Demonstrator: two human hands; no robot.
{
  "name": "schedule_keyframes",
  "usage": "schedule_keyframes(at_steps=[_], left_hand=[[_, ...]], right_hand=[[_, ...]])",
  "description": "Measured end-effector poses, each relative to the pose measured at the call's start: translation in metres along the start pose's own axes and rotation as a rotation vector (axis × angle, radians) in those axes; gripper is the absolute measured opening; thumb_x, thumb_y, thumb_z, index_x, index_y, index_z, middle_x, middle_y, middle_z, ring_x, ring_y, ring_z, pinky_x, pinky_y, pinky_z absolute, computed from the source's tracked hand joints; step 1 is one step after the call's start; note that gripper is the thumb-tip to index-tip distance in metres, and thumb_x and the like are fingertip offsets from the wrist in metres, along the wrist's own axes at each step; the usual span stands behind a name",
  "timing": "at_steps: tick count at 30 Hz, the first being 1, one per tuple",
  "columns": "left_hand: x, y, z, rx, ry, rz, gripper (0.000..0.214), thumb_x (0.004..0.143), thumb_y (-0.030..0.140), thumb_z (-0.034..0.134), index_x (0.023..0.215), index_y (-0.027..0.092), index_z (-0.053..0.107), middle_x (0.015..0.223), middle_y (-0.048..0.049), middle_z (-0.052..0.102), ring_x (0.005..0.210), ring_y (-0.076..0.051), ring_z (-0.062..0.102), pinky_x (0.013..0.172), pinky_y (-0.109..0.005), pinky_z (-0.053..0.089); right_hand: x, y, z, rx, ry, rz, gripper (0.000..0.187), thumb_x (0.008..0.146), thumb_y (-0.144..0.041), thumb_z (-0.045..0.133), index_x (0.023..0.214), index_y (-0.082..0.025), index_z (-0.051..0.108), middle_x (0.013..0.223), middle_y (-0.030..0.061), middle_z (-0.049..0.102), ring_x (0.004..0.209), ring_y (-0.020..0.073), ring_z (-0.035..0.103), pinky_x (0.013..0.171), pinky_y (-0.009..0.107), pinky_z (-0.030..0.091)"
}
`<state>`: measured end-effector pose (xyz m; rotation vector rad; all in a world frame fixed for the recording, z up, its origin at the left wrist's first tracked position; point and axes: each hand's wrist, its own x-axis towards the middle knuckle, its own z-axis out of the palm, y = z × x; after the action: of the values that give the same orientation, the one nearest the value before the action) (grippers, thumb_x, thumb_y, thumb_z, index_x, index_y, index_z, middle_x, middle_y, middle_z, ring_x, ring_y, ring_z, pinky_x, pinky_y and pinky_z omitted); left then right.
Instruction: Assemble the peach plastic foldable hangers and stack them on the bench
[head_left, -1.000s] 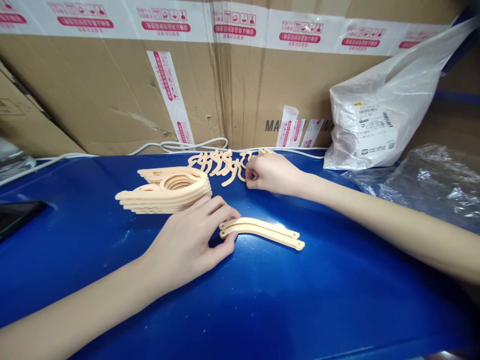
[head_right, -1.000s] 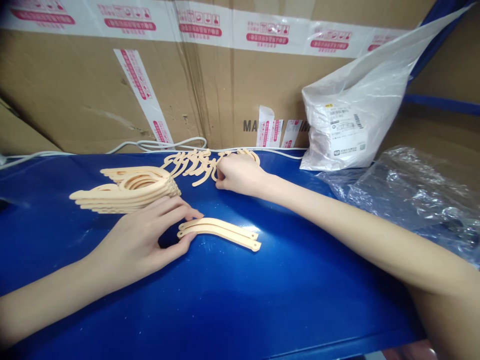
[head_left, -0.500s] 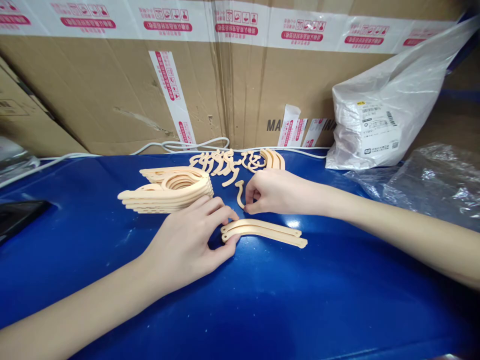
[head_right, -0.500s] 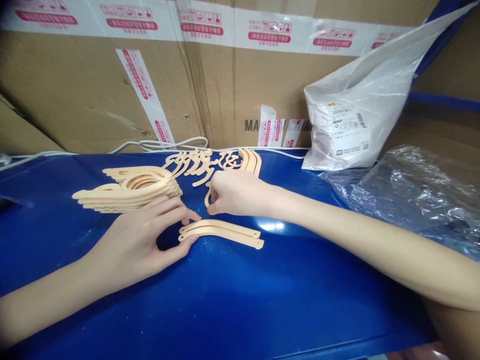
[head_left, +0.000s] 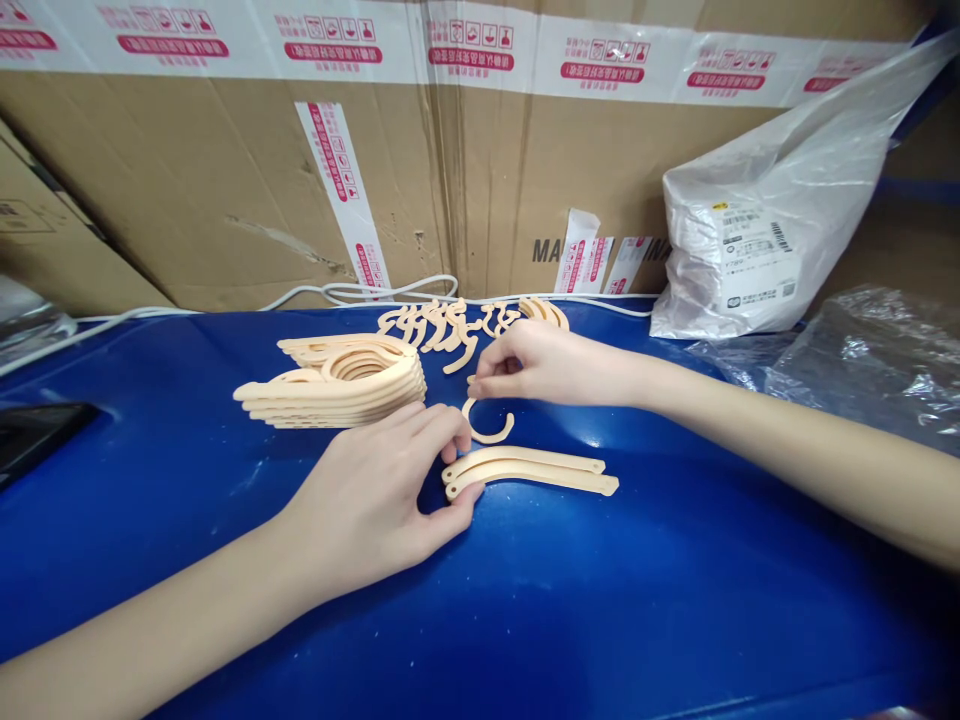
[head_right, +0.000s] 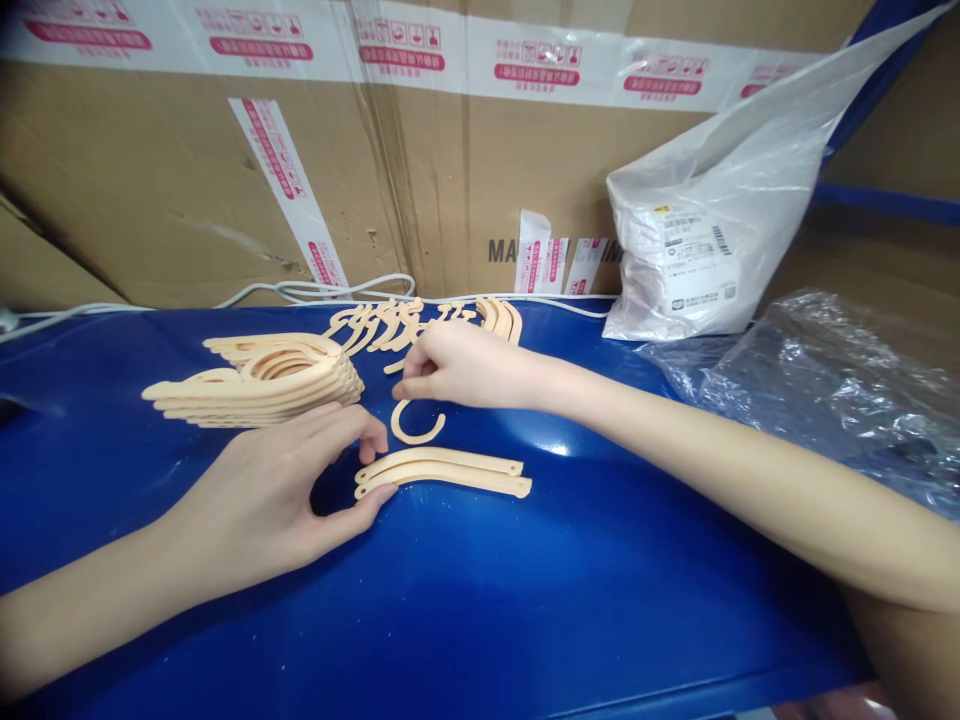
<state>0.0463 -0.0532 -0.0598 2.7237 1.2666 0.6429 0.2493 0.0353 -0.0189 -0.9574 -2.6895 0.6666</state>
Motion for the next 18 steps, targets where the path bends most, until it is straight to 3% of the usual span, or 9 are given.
schedule_keyframes(at_steps=[4, 7, 14, 18], left_hand=[[0.001, 0.000, 0.001, 0.040, 0.000, 0.056, 0.022, 0.087, 0.032, 0.056, 0.108, 0.024, 0.057, 0.082, 0.0024, 0.060, 0.074, -0.017, 0.059, 0.060, -0.028, 0.041], [0.001, 0.000, 0.002, 0.054, -0.003, 0.068, 0.028, 0.089, 0.032, 0.053, 0.115, 0.025, 0.059, 0.084, 0.0010, 0.060, 0.078, -0.018, 0.061, 0.062, -0.029, 0.043], [0.002, -0.002, 0.004, 0.042, 0.007, 0.065, 0.025, 0.088, 0.031, 0.055, 0.112, 0.025, 0.061, 0.084, 0.0014, 0.060, 0.078, -0.018, 0.061, 0.061, -0.029, 0.044], [0.002, -0.002, 0.003, 0.027, -0.004, 0.057, 0.025, 0.089, 0.031, 0.055, 0.113, 0.026, 0.061, 0.083, 0.0021, 0.059, 0.077, -0.017, 0.061, 0.061, -0.028, 0.044]], right_hand=[[0.005, 0.016, -0.013, -0.263, 0.189, 0.036, 0.020, 0.088, -0.024, 0.057, 0.094, -0.013, 0.073, 0.075, 0.0020, 0.066, 0.063, 0.0109, 0.052, 0.060, 0.025, 0.033], [0.014, 0.031, -0.021, -0.504, 0.239, 0.026, 0.024, 0.089, -0.024, 0.054, 0.103, -0.014, 0.071, 0.091, 0.0076, 0.069, 0.081, 0.0176, 0.059, 0.070, 0.028, 0.036], [0.059, 0.052, -0.029, -0.592, 0.046, -0.129, 0.043, 0.086, -0.025, 0.059, 0.127, -0.012, 0.061, 0.127, 0.0142, 0.060, 0.113, 0.0259, 0.055, 0.089, 0.035, 0.039], [0.085, 0.058, -0.034, -0.515, -0.100, -0.113, 0.051, 0.076, -0.017, 0.065, 0.127, -0.010, 0.060, 0.126, 0.0135, 0.063, 0.106, 0.0245, 0.058, 0.087, 0.035, 0.042]])
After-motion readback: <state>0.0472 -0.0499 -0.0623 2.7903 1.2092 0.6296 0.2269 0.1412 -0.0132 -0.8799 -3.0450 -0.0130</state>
